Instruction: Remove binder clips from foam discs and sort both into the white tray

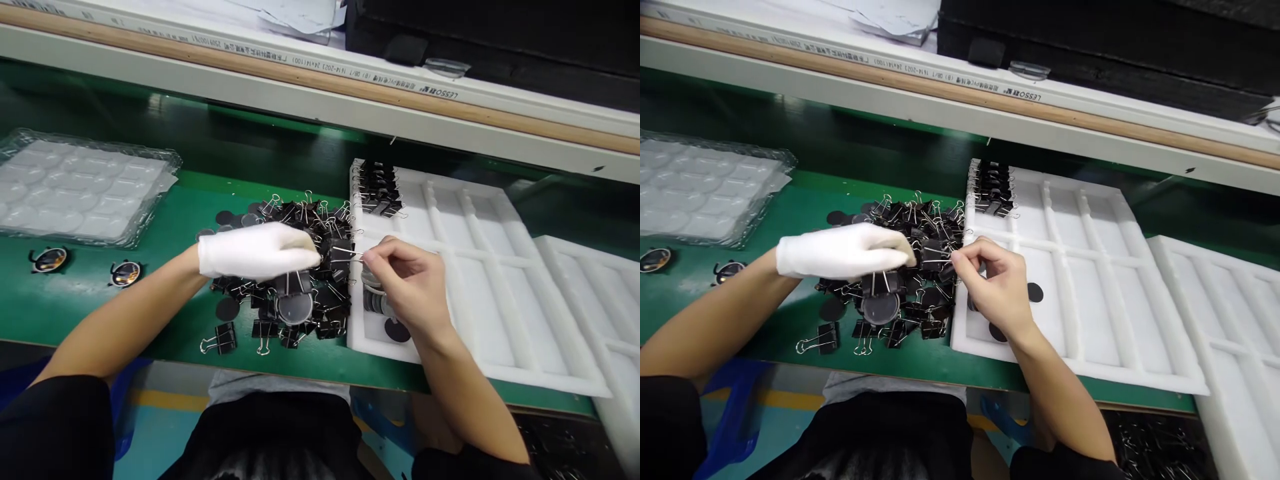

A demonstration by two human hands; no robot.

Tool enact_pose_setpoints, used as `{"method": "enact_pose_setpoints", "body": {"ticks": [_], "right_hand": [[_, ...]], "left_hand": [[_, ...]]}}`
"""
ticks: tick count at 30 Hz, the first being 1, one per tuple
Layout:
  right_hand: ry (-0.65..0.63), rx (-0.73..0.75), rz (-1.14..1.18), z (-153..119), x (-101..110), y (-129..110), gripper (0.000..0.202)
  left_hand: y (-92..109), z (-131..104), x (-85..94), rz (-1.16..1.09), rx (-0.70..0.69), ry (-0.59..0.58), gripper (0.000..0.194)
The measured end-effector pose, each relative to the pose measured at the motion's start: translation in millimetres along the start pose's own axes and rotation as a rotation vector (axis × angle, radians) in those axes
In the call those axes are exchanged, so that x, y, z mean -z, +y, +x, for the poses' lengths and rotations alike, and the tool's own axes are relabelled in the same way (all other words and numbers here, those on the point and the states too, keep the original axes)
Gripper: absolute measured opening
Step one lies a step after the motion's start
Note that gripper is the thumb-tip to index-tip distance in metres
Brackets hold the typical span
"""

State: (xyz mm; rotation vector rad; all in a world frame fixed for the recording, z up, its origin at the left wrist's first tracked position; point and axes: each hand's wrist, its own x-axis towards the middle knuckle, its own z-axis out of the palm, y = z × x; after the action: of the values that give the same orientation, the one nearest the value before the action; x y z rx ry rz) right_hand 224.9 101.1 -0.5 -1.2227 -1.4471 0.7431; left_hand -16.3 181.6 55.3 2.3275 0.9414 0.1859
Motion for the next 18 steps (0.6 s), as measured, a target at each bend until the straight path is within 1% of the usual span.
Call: {"method": "enact_pose_setpoints", "body": {"ticks": [1, 3, 5, 6, 8, 9, 10, 11, 12, 14, 18], "right_hand": [[0.030, 0.059, 0.024, -0.7, -1.9, 0.1, 0.019], [0.005, 0.146, 0.033, -3.2, -8.3, 1.4, 0.014], [-0.025, 0.161, 0.043, -5.5, -14.6, 3.7, 0.007], [-0.032, 0.131, 0.067, -6.0, -16.5, 4.8, 0.003], [-0.089, 0.012, 0.146, -5.5, -16.6, 6.7, 0.028], [-0.148, -0.057, 0.186, -4.4, -15.0, 7.3, 0.041], [-0.217, -0.119, 0.217, -3.0, -12.7, 7.5, 0.049], [-0.279, -0.164, 0.236, -1.3, -9.8, 7.4, 0.052], [-0.328, -0.189, 0.249, 0.4, -6.8, 7.0, 0.051], [-0.381, -0.205, 0.275, 3.2, -1.3, 5.6, 0.048], [-0.420, -0.243, 0.293, 4.8, 3.6, 4.6, 0.047]], "left_hand": [[1.9, -0.5, -2.2, 0.005, 0.012, -0.040, 0.037], [4.8, -0.6, -9.5, -0.028, 0.058, -0.098, 0.042], [6.6, -0.3, -17.5, 0.014, 0.051, -0.043, 0.043], [7.3, -0.4, -20.7, 0.043, 0.034, -0.011, 0.040], [8.6, -1.0, -24.5, 0.089, 0.008, 0.020, 0.035], [9.2, -1.5, -25.2, 0.111, 0.003, 0.020, 0.033], [9.8, -2.2, -25.4, 0.134, -0.002, 0.017, 0.031], [10.2, -2.9, -25.4, 0.157, -0.008, 0.011, 0.030], [10.4, -3.5, -25.5, 0.177, -0.017, 0.007, 0.029], [10.4, -4.3, -26.5, 0.202, -0.037, -0.004, 0.030], [11.1, -5.3, -27.8, 0.236, -0.069, -0.009, 0.033]]}}
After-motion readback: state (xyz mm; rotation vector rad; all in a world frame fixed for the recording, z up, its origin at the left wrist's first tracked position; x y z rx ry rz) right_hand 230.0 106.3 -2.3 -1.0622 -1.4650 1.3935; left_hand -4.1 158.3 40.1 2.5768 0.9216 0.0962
